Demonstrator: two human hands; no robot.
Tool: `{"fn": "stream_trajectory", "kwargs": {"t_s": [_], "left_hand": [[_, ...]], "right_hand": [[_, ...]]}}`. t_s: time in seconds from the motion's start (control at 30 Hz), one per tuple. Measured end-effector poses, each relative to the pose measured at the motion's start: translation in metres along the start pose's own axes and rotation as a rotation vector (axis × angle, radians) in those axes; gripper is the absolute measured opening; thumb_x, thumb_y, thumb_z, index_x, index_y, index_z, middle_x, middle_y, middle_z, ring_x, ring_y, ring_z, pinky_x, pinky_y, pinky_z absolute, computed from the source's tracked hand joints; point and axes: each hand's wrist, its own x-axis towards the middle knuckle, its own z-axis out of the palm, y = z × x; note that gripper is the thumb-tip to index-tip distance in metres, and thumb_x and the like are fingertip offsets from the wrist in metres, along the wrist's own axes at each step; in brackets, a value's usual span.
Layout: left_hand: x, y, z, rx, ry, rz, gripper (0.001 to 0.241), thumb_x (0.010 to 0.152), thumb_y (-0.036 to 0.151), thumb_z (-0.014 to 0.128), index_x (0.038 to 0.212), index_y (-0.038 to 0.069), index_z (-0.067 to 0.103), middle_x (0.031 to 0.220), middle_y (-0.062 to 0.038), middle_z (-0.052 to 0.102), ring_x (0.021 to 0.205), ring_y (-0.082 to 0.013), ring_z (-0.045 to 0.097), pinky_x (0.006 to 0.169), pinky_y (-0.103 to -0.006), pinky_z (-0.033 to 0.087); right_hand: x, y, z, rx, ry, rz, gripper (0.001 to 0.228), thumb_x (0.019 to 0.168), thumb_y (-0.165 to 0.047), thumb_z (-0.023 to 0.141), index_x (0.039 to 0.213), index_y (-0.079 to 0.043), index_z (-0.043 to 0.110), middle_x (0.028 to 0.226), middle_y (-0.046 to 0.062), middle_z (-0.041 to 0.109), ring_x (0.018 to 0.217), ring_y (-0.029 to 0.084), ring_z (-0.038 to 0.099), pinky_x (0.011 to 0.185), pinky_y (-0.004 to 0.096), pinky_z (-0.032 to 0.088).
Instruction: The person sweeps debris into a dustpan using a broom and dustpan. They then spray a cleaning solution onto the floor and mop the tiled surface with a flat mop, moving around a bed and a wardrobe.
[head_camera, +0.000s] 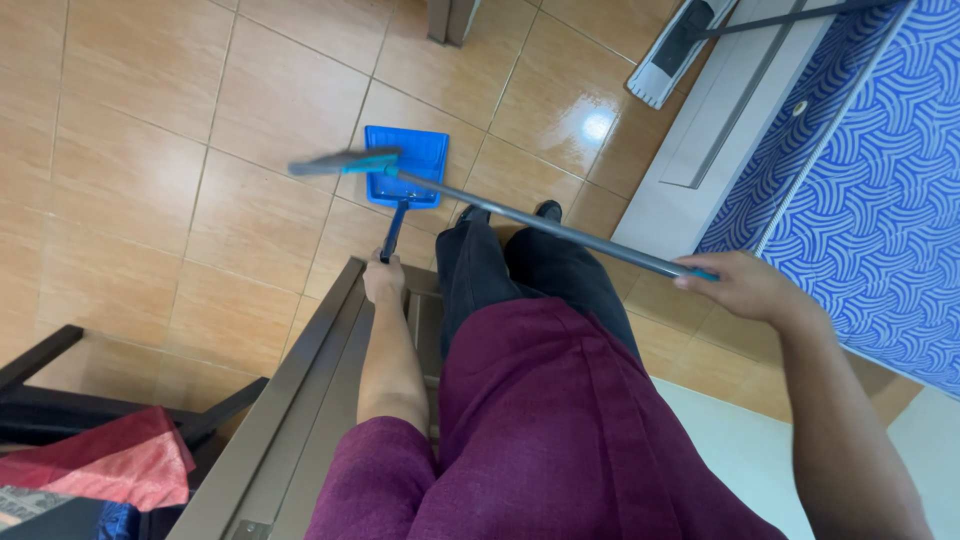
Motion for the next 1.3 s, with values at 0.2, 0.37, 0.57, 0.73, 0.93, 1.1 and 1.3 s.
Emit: {"fn": "stream_trajectory", "kwargs": {"t_s": [0.2,0.37,0.57,0.73,0.93,1.1,1.3], "left_hand": [[-0.029,0.008,-0.013,0.018,0.057,-0.017,0.048,0.094,0.042,0.066,0.139,0.028,0.061,0.113,-0.017,0.074,0.105,-0.0361,0.071,0.089,-0.0491,0.056],[-0.038,0.015,-0.012,0.016,0.079,-0.035,0.044,0.094,0.040,0.065,0.136,0.029,0.063,0.108,-0.017,0.075,0.102,-0.0366,0.072,0.087,-0.0498,0.057],[-0.043,-0.003,-0.007,-0.042,0.129,-0.067,0.042,0.093,0.042,0.065,0.132,0.027,0.066,0.106,-0.017,0.075,0.100,-0.0374,0.072,0.086,-0.0507,0.057],[-0.067,-0.021,0.000,-0.106,0.245,-0.146,0.047,0.094,0.045,0.063,0.135,0.023,0.064,0.104,-0.020,0.075,0.097,-0.0400,0.072,0.085,-0.0518,0.056],[-0.075,-0.031,0.026,-0.153,0.316,-0.257,0.046,0.095,0.047,0.063,0.133,0.023,0.067,0.107,-0.020,0.075,0.099,-0.0408,0.072,0.086,-0.0515,0.056],[-0.066,-0.038,0.022,-0.229,0.257,-0.346,0.046,0.092,0.044,0.066,0.133,0.023,0.066,0.115,-0.018,0.073,0.107,-0.0388,0.069,0.090,-0.0494,0.055],[-0.074,-0.050,0.017,-0.273,0.224,-0.313,0.046,0.091,0.041,0.068,0.133,0.023,0.067,0.116,-0.018,0.073,0.109,-0.0369,0.070,0.093,-0.0477,0.055]], "right_hand": [[0.006,-0.005,0.037,0.013,0.121,-0.102,0.056,0.096,-0.052,0.061,0.136,-0.013,0.063,0.124,0.019,0.071,0.113,0.036,0.066,0.095,0.044,0.050],[0.078,-0.027,0.106,0.083,-0.025,-0.174,0.050,0.094,-0.044,0.064,0.128,-0.008,0.070,0.104,0.020,0.077,0.098,0.033,0.072,0.090,0.042,0.055],[0.033,-0.017,0.005,0.064,-0.070,-0.112,0.058,0.090,-0.044,0.069,0.136,-0.010,0.065,0.100,0.019,0.076,0.091,0.031,0.072,0.082,0.041,0.056],[-0.007,-0.105,-0.050,-0.006,-0.058,-0.091,0.055,0.090,-0.043,0.065,0.139,-0.017,0.066,0.095,0.024,0.075,0.091,0.037,0.072,0.081,0.045,0.056],[0.092,-0.193,0.044,-0.188,0.125,-0.392,0.033,0.093,-0.029,0.061,0.120,-0.012,0.068,0.104,0.021,0.072,0.099,0.044,0.068,0.082,0.053,0.053],[0.105,-0.214,0.065,-0.564,0.021,-0.348,0.037,0.090,-0.023,0.065,0.124,-0.009,0.064,0.100,0.024,0.073,0.096,0.043,0.070,0.083,0.054,0.055],[0.026,-0.116,-0.079,-0.284,-0.030,-0.009,0.048,0.088,-0.039,0.073,0.134,-0.025,0.072,0.089,0.014,0.075,0.082,0.026,0.077,0.080,0.042,0.058]]}}
